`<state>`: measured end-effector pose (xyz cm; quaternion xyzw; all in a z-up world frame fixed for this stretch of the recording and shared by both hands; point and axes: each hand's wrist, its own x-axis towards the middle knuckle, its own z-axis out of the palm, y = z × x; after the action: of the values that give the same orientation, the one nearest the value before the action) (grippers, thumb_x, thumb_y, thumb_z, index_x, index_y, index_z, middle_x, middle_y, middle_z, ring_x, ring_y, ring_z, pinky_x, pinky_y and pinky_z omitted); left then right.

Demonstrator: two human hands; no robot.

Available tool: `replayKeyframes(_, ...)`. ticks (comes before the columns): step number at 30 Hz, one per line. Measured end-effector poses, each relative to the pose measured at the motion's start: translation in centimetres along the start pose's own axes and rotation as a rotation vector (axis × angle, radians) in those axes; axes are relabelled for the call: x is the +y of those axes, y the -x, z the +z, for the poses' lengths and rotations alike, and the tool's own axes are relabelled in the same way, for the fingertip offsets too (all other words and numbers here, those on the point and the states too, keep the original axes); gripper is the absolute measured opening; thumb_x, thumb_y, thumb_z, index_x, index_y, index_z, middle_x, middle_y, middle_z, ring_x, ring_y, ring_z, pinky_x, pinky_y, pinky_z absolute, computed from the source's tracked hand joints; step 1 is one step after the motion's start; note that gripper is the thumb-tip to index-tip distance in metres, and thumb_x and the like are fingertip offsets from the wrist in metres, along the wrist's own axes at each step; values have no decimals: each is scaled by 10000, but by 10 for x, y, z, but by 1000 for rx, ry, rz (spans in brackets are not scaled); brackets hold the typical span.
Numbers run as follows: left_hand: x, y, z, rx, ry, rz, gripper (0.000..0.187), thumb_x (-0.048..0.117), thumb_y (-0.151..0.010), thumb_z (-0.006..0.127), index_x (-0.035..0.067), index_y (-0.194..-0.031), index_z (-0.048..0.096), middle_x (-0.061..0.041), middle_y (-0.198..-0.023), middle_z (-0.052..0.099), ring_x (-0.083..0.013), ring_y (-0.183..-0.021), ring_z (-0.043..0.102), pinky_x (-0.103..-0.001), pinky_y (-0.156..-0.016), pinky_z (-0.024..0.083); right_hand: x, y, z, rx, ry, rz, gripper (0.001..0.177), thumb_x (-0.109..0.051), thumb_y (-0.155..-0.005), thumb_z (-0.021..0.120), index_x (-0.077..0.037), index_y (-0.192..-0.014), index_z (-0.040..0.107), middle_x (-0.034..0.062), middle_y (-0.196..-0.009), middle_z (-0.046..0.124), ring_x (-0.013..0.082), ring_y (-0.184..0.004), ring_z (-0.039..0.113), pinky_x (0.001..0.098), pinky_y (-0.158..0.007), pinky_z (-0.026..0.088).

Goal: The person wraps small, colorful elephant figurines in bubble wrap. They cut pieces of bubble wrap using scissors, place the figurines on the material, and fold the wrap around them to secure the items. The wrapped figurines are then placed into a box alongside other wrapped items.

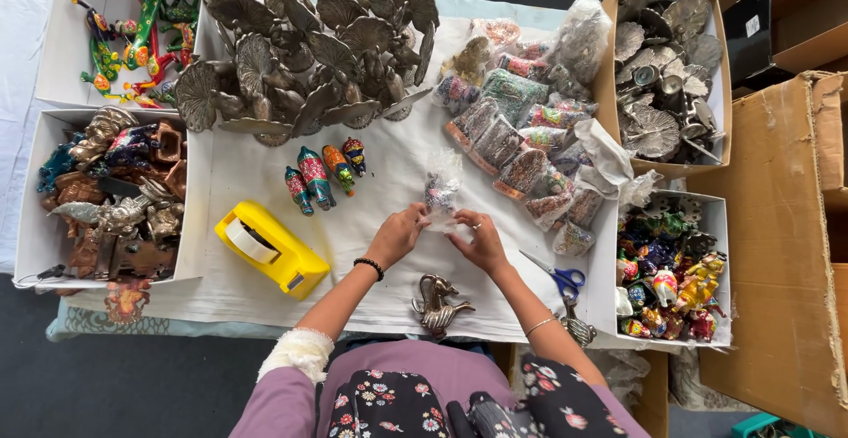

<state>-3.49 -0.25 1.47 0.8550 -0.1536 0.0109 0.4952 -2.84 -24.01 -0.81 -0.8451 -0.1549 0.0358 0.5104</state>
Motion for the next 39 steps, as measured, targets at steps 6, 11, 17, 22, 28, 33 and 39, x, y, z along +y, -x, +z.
replayKeyframes(6, -6, 3, 2, -23, -91, 42, 113, 59, -934, 653, 98, -1033, 615, -148, -863, 716, -365, -834, 692, -454, -729, 536, -28, -8, -14, -68, 352, -448, 388, -154, -746, 865, -134, -1095, 697, 63, -1145, 716, 268, -1047, 665, 416, -915, 490)
replayKeyframes(11, 25, -5, -14, -40, -47, 135, 249, 105, -875, 715, 58, -1108, 637, -137, -995, 717, -338, -910, 663, -449, -801, 512, -5, -1, -5, 7, 373, -267, 390, -105, -777, 845, -162, -1148, 741, 7, -1081, 730, 247, -1012, 655, 385, -921, 523)
replayKeyframes(17, -5, 3, 9, -78, -300, 163, 328, 145, -831, 760, 97, -1147, 685, -78, -1064, 681, -271, -1087, 613, -421, -921, 468, -39, -11, -13, 24, 407, -407, 286, -109, -737, 836, -165, -1004, 748, 37, -1152, 712, 280, -1076, 638, 406, -959, 472)
replayKeyframes(22, 9, -8, -1, 111, -381, 343, 234, 133, -788, 739, 112, -1016, 694, -113, -1204, 681, -297, -1146, 579, -412, -919, 457, -22, -16, -5, 6, 361, -290, 235, -151, -812, 837, -107, -1026, 751, 10, -1119, 739, 260, -1146, 639, 411, -1016, 402)
replayKeyframes(28, 6, -29, 3, -27, -110, -55, 226, 215, -930, 746, 71, -1096, 696, -130, -915, 725, -318, -932, 659, -420, -818, 527, 12, -24, 19, 197, -40, 78, 217, -198, -955, 767, -28, -892, 648, 92, -1020, 755, 151, -851, 698, 303, -775, 540)
replayKeyframes(33, -1, -40, 8, -12, 130, -329, 387, 299, -953, 739, 73, -1212, 562, -139, -797, 739, -276, -727, 717, -374, -652, 527, 0, -29, 26, 262, -298, 353, 194, -217, -989, 704, -34, -1021, 649, 3, -748, 708, 43, -689, 630, 216, -643, 490)
replayKeyframes(39, -17, -36, 1, -78, 202, -218, 567, 311, -764, 877, 80, -1211, 616, -102, -802, 746, -193, -699, 719, -336, -656, 555, 3, -28, 32, 293, -295, 410, 185, -213, -988, 706, -40, -1005, 644, 10, -762, 718, 45, -685, 617, 216, -632, 486)
